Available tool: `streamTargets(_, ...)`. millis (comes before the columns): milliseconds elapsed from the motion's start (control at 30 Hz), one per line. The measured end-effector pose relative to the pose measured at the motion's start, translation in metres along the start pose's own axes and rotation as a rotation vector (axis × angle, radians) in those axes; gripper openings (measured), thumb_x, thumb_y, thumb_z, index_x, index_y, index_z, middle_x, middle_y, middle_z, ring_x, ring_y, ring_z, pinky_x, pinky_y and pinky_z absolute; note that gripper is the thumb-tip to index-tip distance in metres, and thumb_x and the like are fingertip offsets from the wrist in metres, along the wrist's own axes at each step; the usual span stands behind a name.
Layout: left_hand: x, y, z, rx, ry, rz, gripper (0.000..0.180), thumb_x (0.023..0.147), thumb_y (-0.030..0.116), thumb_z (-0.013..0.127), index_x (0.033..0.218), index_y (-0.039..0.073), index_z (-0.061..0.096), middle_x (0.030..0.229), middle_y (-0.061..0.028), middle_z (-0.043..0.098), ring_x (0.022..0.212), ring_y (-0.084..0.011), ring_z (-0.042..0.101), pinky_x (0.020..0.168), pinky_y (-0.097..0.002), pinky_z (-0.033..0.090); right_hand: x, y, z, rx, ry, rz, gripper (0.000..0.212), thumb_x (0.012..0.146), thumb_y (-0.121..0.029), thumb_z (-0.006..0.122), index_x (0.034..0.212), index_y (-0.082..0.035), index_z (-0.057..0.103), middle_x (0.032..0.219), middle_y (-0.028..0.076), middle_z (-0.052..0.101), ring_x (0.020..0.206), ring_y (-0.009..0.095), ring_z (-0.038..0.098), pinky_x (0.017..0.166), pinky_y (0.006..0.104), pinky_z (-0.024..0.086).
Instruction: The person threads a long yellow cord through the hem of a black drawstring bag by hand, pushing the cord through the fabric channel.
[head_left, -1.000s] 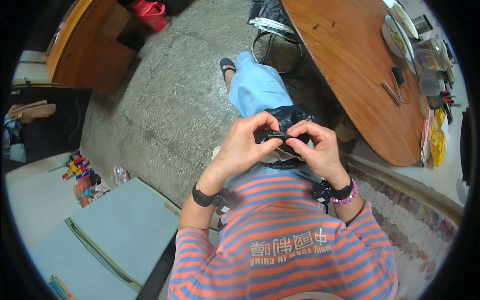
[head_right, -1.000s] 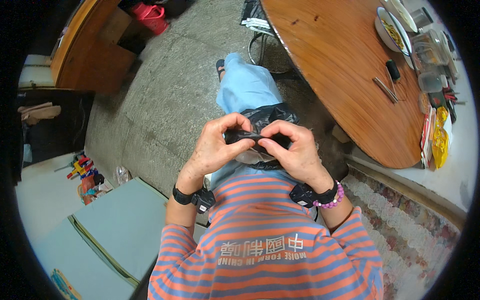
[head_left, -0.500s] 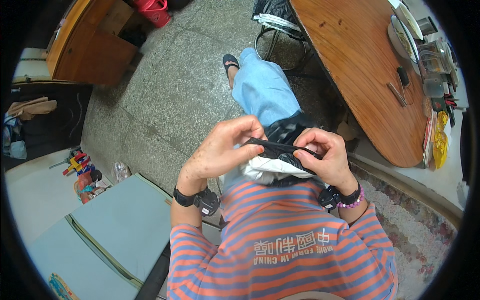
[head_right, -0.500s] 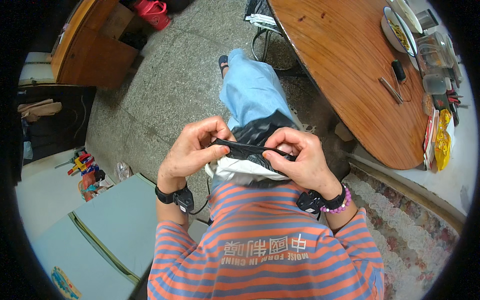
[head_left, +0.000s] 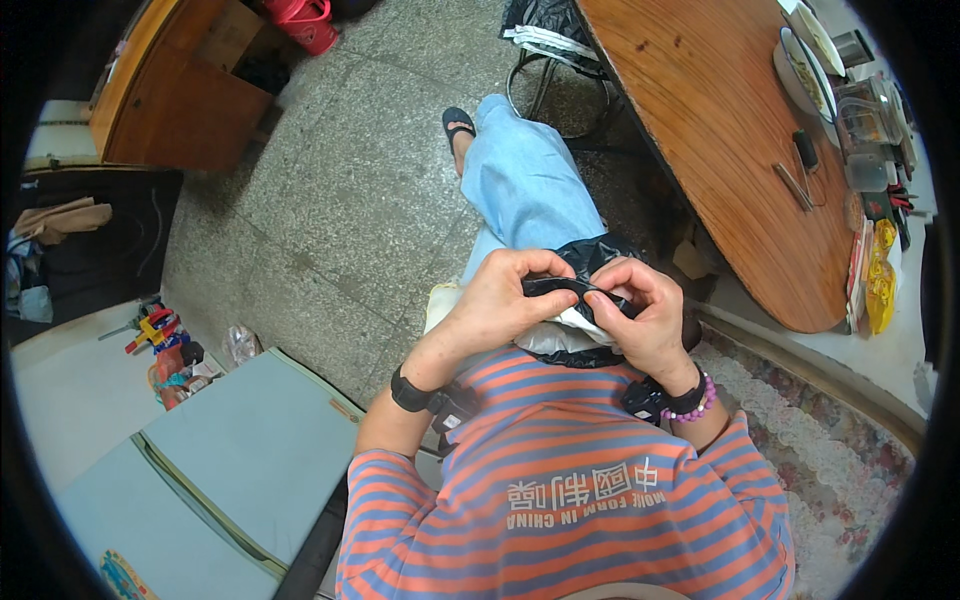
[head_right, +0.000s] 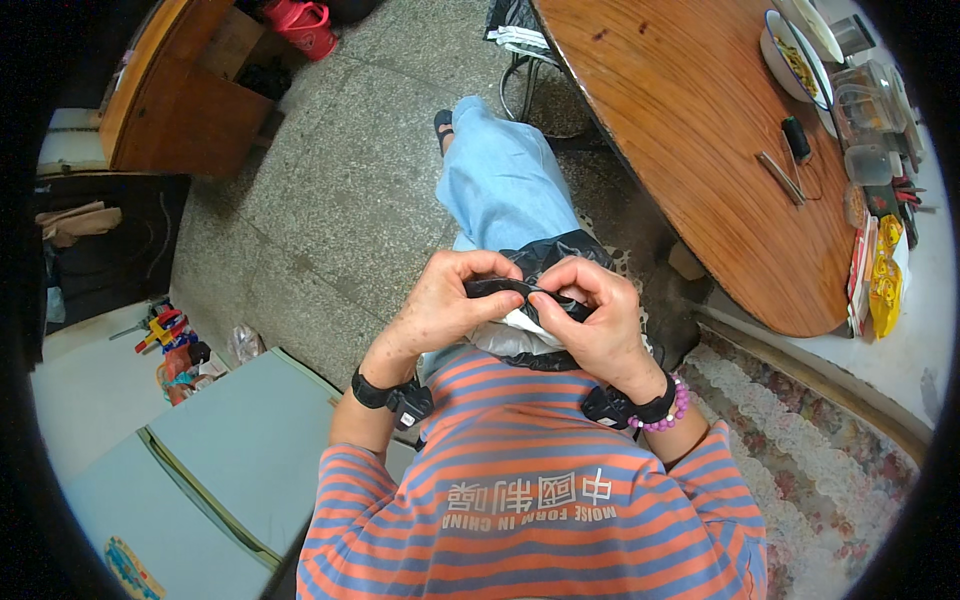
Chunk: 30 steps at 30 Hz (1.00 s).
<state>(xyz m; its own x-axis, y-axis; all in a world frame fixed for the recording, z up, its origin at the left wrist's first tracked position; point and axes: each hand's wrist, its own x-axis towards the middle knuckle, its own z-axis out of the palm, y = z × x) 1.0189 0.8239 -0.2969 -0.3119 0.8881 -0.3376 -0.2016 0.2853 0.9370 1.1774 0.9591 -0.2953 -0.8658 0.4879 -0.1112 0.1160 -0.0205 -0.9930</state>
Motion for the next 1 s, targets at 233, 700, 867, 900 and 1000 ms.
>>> streamTargets(233,-0.001,-0.008,0.003,0.041,-0.019,0.009,0.014,0.083,0.008,0.074,0.095,-0.001,0.072,0.081,0.0008,0.069,0.075,-0.0034,0.059,0.067,-0.0225,0.051,0.006,0.000,-0.006,-0.095,-0.115,-0.048,0.007,0.083,0.003,0.071,0.089,0.004,0.067,0.088,0.007,0.068,0.080,0.011,0.063,0.070,0.0240,0.050)
streamTargets(700,-0.003,-0.014,-0.014,0.379,0.124,0.141,0.011,0.088,0.010,0.068,0.088,-0.002,0.070,0.069,-0.0053,0.067,0.063,-0.0074,0.058,0.057,-0.0268,0.048,-0.002,0.000,-0.035,-0.129,-0.161,0.235,0.009,0.083,0.001,0.073,0.092,0.002,0.070,0.088,0.003,0.069,0.082,0.008,0.064,0.076,0.0227,0.052)
streamTargets(867,-0.006,-0.013,-0.022,0.404,0.156,0.064,0.011,0.088,0.011,0.069,0.087,-0.001,0.068,0.067,-0.0020,0.063,0.061,-0.0060,0.054,0.055,-0.0250,0.044,-0.012,0.019,-0.062,-0.338,-0.153,0.142,0.020,0.078,0.001,0.074,0.096,0.000,0.067,0.101,0.009,0.067,0.098,0.020,0.063,0.092,0.0327,0.047)
streamTargets(900,-0.005,-0.009,-0.020,0.403,0.152,0.064,0.011,0.088,0.011,0.069,0.087,-0.001,0.068,0.067,-0.0020,0.063,0.061,-0.0060,0.054,0.055,-0.0250,0.044,-0.012,0.014,-0.060,-0.493,-0.072,0.024,0.024,0.076,0.000,0.075,0.099,-0.001,0.066,0.105,0.011,0.066,0.102,0.023,0.062,0.095,0.0344,0.045)
streamTargets(1000,-0.001,0.001,-0.010,0.391,0.103,0.169,0.011,0.088,0.011,0.069,0.089,-0.001,0.069,0.068,-0.0016,0.064,0.061,-0.0050,0.054,0.054,-0.0247,0.044,-0.001,-0.006,-0.033,-0.336,-0.063,-0.061,0.029,0.077,-0.005,0.076,0.103,-0.003,0.065,0.112,0.013,0.065,0.106,0.027,0.060,0.098,0.0362,0.044)
